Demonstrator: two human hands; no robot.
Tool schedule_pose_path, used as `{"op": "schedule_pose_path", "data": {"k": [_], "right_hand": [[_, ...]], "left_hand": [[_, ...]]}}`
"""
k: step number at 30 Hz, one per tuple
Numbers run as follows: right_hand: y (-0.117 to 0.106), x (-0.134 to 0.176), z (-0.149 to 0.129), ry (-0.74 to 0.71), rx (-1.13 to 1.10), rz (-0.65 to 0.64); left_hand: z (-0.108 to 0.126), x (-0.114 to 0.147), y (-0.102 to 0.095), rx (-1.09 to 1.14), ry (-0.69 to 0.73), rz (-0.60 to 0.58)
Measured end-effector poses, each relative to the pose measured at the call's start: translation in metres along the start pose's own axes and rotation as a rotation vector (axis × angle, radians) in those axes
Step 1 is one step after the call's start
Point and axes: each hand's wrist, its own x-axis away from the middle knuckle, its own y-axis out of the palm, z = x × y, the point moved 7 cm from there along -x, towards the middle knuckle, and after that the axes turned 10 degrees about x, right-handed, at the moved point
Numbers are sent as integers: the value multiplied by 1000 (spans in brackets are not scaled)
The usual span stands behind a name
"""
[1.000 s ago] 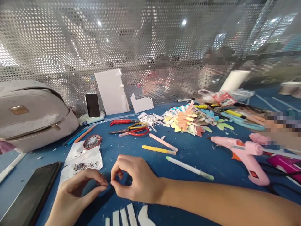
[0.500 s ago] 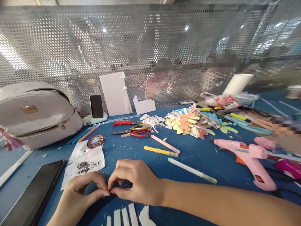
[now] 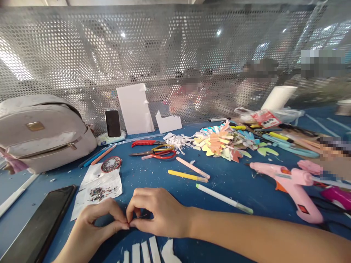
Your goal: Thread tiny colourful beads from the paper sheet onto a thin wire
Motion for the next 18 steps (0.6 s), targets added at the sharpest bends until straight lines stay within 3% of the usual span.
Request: {"op": "schedule_pose_path", "data": {"k": [6, 10, 15, 18], "right_hand": [[-4, -1, 8, 112, -135, 19], [-7, -1, 15, 223, -204, 60], [-4, 0, 15, 239, -241, 47], [0, 0, 16, 265, -332, 22]], "left_hand": [[4, 2, 2, 20, 25, 26], [16, 5, 9, -25, 205, -47], [27, 9, 17, -182, 407, -166], [36, 10, 16, -160, 554, -184]]}}
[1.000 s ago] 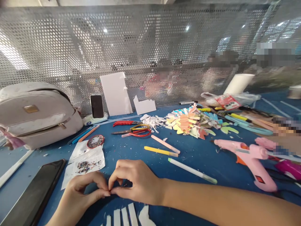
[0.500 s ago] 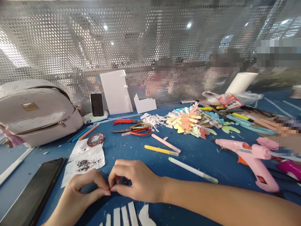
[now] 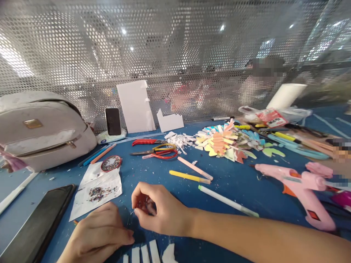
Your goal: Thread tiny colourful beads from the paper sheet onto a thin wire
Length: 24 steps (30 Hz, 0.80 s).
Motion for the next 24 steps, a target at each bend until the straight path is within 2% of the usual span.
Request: {"op": "schedule_pose_path", "data": {"k": [3, 7, 12, 15, 17, 20, 24], "right_hand": [[-2, -1, -2, -41, 14, 16], [-3, 0, -8, -150, 103, 34], [-3, 2, -8, -156, 114, 47], [-5, 1, -5, -109, 109, 74], [-7, 0, -3, -67, 98, 94], [-11, -1, 0, -36, 93, 134], [-10, -2, 0, -66, 104, 124]], "left_hand": [[5, -3, -3, 16, 71, 12], [3, -3, -3, 16, 22, 23], [-13, 5, -13, 91, -174, 182], [-26, 9, -18, 127, -344, 283], [-29, 10, -19, 125, -396, 305], [-23, 7, -17, 119, -322, 266], [-1, 2, -13, 31, -50, 167]]}}
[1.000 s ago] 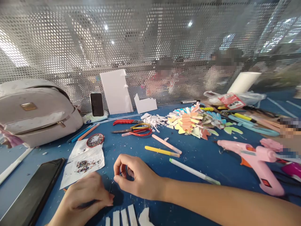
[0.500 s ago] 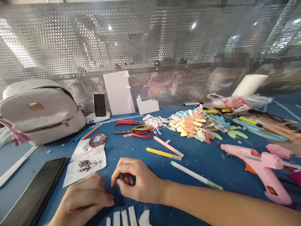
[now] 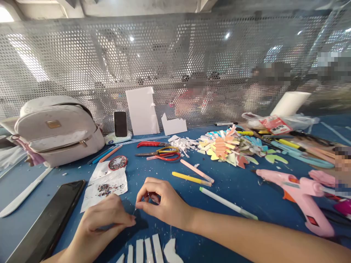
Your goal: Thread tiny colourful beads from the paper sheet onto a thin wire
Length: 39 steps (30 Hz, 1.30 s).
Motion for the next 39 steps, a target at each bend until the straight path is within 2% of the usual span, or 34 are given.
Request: {"op": "schedule_pose_path", "data": {"k": [5, 7, 9, 11, 15, 16, 17, 22, 39], "right_hand": [[5, 0, -1, -14, -16, -35], [7, 0, 0, -1, -25, -57], [9, 0, 3, 28, -56, -67], [7, 0, 7, 74, -122, -48], [3, -1, 14, 147, -251, 12], [2, -2, 15, 154, -259, 17], [2, -2, 15, 158, -261, 18], [2, -2, 14, 162, -237, 17], [4, -2, 14, 146, -209, 5]], "left_hand": [[20, 7, 17, -183, 299, -166], [22, 8, 20, -243, 349, -203], [19, 5, 16, -292, 336, -236], [9, -2, 2, -321, 238, -242], [-52, -13, -53, -323, -435, -100], [-64, -11, -63, -347, -540, -92], [-72, -11, -71, -363, -588, -78], [-96, -6, -73, -279, -669, -111], [-97, -5, -65, -200, -689, -149]]}}
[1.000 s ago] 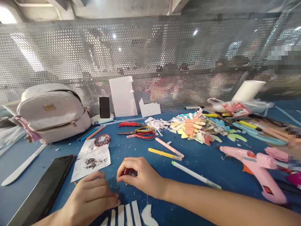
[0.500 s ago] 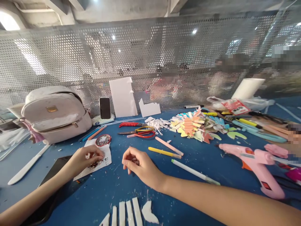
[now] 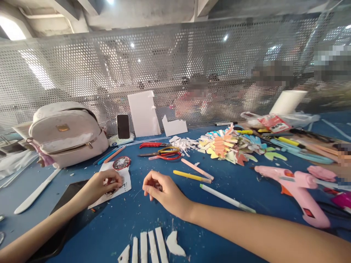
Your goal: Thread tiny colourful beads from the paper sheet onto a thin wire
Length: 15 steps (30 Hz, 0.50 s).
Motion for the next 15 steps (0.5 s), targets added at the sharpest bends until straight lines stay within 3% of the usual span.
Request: {"op": "schedule_pose_path", "data": {"k": [6, 15], "right_hand": [[0, 0, -1, -3, 19, -1], [-1, 1, -4, -10, 19, 32]], "left_hand": [[4, 2, 3, 91, 17, 12], [14, 0, -9, 282, 2, 97]]}}
